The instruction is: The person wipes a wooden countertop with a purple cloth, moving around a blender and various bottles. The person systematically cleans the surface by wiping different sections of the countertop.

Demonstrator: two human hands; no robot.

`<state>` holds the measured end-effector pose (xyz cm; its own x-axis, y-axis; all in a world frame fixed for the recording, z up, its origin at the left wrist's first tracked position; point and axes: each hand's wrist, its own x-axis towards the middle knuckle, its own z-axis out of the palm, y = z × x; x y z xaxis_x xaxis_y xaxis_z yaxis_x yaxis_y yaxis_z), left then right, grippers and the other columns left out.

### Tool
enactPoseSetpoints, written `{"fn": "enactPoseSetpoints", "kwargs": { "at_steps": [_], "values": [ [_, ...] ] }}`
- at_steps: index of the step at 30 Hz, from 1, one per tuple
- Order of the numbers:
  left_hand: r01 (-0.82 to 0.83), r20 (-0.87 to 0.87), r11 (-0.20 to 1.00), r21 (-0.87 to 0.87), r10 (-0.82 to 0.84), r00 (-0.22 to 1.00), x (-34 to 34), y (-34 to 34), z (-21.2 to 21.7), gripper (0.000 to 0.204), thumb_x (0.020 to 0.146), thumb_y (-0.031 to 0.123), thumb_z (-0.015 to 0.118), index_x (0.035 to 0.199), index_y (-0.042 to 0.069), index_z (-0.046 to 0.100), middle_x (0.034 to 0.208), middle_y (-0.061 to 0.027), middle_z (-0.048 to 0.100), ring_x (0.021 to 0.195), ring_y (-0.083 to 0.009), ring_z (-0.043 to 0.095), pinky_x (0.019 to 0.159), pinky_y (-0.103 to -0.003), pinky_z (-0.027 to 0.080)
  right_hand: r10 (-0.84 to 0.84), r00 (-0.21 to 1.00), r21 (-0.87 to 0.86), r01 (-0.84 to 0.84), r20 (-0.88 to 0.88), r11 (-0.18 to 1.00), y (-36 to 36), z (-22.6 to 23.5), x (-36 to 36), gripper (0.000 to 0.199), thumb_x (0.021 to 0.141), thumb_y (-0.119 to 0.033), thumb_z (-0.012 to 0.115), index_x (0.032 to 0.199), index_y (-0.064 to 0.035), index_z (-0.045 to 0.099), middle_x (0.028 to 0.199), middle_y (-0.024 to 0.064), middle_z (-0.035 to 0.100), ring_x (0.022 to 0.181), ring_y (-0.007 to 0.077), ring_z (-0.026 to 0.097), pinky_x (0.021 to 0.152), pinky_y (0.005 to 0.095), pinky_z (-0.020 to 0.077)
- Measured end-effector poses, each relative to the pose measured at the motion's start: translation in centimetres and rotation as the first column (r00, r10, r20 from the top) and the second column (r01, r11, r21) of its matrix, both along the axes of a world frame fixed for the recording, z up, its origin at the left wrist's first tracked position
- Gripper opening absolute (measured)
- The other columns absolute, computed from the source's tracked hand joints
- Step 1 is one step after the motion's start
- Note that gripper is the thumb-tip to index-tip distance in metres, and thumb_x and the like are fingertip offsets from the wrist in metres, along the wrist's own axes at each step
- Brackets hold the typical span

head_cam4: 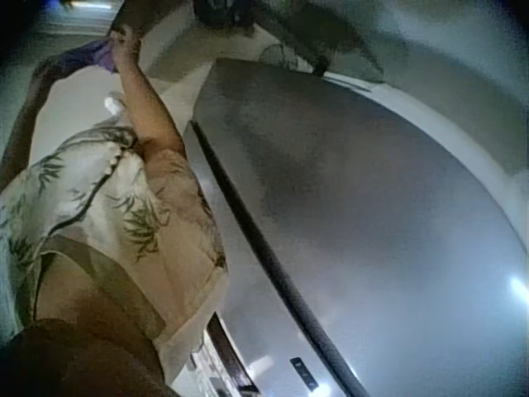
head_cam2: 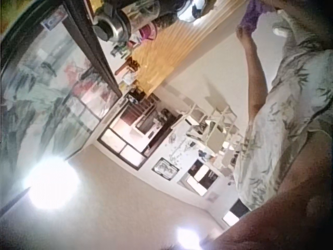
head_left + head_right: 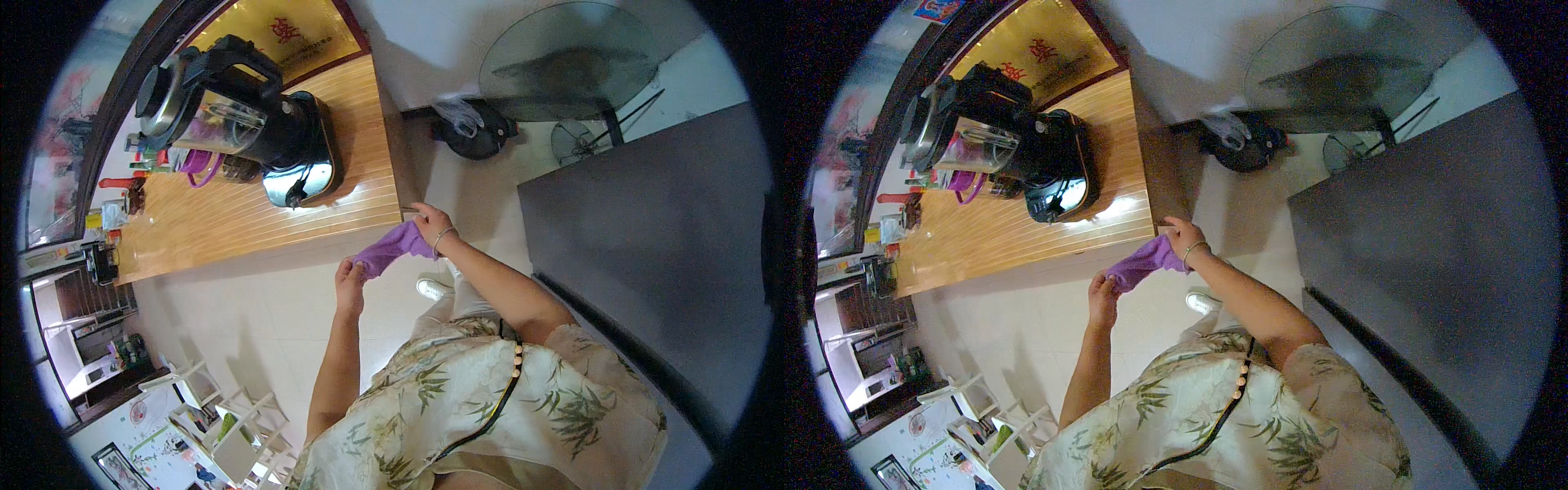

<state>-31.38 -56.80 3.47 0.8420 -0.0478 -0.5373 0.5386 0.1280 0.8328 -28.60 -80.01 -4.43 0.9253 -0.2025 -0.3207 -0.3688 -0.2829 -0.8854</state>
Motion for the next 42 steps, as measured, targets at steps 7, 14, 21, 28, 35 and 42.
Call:
{"fn": "enactPoseSetpoints", "kwargs": {
  "at_steps": [7, 14, 21, 28, 35, 42],
  "values": [
    [0.058, -0.002, 0.997, 0.040, -0.058, 0.998, -2.1, 0.8, -2.0, 0.009, 0.093, 0.010, 0.054, 0.098, 0.005, 0.059, 0.090, -0.0025, 0.062, 0.079, -0.0119, 0.057, 0.074, -0.028, 0.048, 0.166, 0.979, -0.306, -0.195, -0.117, 0.932, 1.0, 2.5, 2.9, 0.023, 0.083, -0.027, 0.060, 0.101, -0.0155, 0.067, 0.093, 0.0159, 0.068, 0.086, 0.0349, 0.065, 0.076, 0.0429, 0.0524],
    [0.062, -0.029, 0.997, 0.043, -0.060, 0.998, -3.2, 0.7, -2.5, 0.009, 0.093, 0.007, 0.052, 0.097, 0.004, 0.058, 0.090, -0.0031, 0.062, 0.080, -0.0123, 0.058, 0.076, -0.029, 0.048, 0.218, 0.976, -0.433, -0.203, -0.015, 0.878, 1.2, 1.1, 3.1, 0.014, 0.082, -0.023, 0.057, 0.088, -0.0133, 0.065, 0.087, 0.0143, 0.067, 0.081, 0.0362, 0.064, 0.071, 0.0460, 0.0514],
    [0.173, 0.001, 0.983, 0.055, -0.173, 0.985, -2.2, 1.3, -2.3, 0.008, 0.092, 0.006, 0.052, 0.096, 0.003, 0.058, 0.086, -0.0019, 0.061, 0.077, -0.0119, 0.055, 0.073, -0.028, 0.046, 0.204, 0.969, -0.493, -0.113, 0.136, 0.862, 1.5, 0.4, 2.3, 0.013, 0.080, -0.023, 0.057, 0.081, -0.0113, 0.063, 0.078, 0.0143, 0.067, 0.073, 0.0357, 0.065, 0.065, 0.0476, 0.0513],
    [0.249, 0.036, 0.965, 0.076, -0.253, 0.967, -1.9, 2.9, -2.6, 0.007, 0.093, 0.007, 0.052, 0.095, 0.004, 0.058, 0.084, -0.0012, 0.059, 0.077, -0.0111, 0.054, 0.072, -0.027, 0.044, 0.191, 0.981, -0.519, -0.145, 0.037, 0.842, 1.6, 2.0, 1.9, 0.011, 0.078, -0.021, 0.060, 0.078, -0.0102, 0.062, 0.073, 0.0172, 0.064, 0.070, 0.0376, 0.063, 0.061, 0.0476, 0.0493],
    [0.304, 0.078, 0.950, 0.075, -0.310, 0.948, -1.6, 3.6, -2.2, 0.008, 0.092, 0.007, 0.052, 0.094, 0.003, 0.058, 0.086, -0.0016, 0.059, 0.078, -0.0118, 0.053, 0.074, -0.027, 0.043, 0.219, 0.974, -0.477, -0.222, -0.063, 0.851, 1.7, 3.3, 2.3, 0.013, 0.075, -0.021, 0.062, 0.075, -0.0082, 0.064, 0.076, 0.0170, 0.066, 0.073, 0.0365, 0.063, 0.064, 0.0439, 0.0503],
    [0.255, -0.010, 0.966, 0.027, -0.255, 0.967, -2.1, 3.2, -1.6, 0.009, 0.091, 0.007, 0.053, 0.095, 0.001, 0.058, 0.087, -0.0035, 0.061, 0.081, -0.0129, 0.056, 0.076, -0.028, 0.045, 0.288, 0.946, -0.434, -0.324, -0.148, 0.841, -1.1, 0.9, 3.5, 0.027, 0.075, -0.022, 0.067, 0.098, -0.0082, 0.070, 0.088, 0.0178, 0.068, 0.082, 0.0329, 0.066, 0.076, 0.0403, 0.0522]
  ]
}}
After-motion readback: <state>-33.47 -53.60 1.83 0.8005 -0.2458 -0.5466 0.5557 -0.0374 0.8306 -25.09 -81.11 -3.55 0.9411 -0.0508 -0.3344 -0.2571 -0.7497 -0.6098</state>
